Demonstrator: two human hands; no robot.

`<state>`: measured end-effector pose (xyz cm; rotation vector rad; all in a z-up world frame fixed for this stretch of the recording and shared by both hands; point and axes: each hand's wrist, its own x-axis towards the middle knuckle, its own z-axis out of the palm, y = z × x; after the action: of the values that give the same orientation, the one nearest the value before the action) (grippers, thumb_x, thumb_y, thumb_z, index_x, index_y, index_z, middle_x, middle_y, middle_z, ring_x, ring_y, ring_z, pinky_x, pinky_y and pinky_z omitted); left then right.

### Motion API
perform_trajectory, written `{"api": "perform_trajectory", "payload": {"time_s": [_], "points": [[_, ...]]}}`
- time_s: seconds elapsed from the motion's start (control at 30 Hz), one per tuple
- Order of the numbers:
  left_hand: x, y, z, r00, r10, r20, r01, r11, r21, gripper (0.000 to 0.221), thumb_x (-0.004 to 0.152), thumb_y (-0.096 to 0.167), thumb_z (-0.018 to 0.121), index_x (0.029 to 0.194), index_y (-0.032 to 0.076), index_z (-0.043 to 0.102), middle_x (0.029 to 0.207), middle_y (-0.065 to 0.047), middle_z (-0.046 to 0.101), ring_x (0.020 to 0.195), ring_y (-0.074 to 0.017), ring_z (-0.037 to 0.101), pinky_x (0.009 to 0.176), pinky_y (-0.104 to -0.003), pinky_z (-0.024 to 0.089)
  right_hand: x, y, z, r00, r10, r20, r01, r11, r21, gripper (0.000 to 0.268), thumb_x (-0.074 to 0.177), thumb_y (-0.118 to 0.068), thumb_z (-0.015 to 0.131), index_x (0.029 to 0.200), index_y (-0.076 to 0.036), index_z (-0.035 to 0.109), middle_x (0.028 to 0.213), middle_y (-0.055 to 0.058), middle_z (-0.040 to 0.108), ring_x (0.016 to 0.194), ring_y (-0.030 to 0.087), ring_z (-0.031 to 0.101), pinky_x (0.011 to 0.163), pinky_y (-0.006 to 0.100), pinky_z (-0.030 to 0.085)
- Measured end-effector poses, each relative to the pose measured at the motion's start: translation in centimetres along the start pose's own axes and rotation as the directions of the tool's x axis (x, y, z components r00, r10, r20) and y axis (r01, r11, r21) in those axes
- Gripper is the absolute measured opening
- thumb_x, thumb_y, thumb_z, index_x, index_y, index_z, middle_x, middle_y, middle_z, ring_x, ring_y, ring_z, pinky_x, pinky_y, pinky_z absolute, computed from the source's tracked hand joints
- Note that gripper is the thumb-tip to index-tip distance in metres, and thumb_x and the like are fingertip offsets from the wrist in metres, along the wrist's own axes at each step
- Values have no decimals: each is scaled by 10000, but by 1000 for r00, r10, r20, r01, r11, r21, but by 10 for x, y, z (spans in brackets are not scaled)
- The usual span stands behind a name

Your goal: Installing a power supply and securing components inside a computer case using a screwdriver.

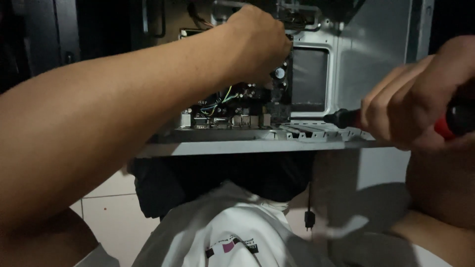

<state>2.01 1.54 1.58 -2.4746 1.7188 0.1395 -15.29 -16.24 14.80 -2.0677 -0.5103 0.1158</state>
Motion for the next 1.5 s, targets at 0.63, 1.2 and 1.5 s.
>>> {"api": "perform_trajectory", "payload": {"time_s": [0.63,1.2,1.5], "points": [[8,-6,8,998,9,58,-5,998,-66,484,710,513,880,964,109,802,927,-116,768,753,-340,730,656,-491,579,-5,9,-10,997,-33,-70,37,997,69,221,1021,-442,522,1095,-235,507,729,-58,619,765,103,731,1041,381,620],[9,-2,8,1000,12,15,-10,993,-115,485,733,528,881,1003,137,784,934,-96,764,797,-339,727,695,-488,575,13,37,-14,950,-295,100,230,882,411,307,1183,-406,402,1105,-158,566,591,-141,497,427,-23,507,496,193,609],[5,-1,-1,997,13,70,-7,996,-87,431,763,453,845,1025,115,789,968,-113,764,801,-333,729,697,-478,581,6,41,-9,964,-259,-54,258,876,406,350,1206,-434,374,1057,-162,536,592,-104,516,466,21,592,570,229,612]]}}
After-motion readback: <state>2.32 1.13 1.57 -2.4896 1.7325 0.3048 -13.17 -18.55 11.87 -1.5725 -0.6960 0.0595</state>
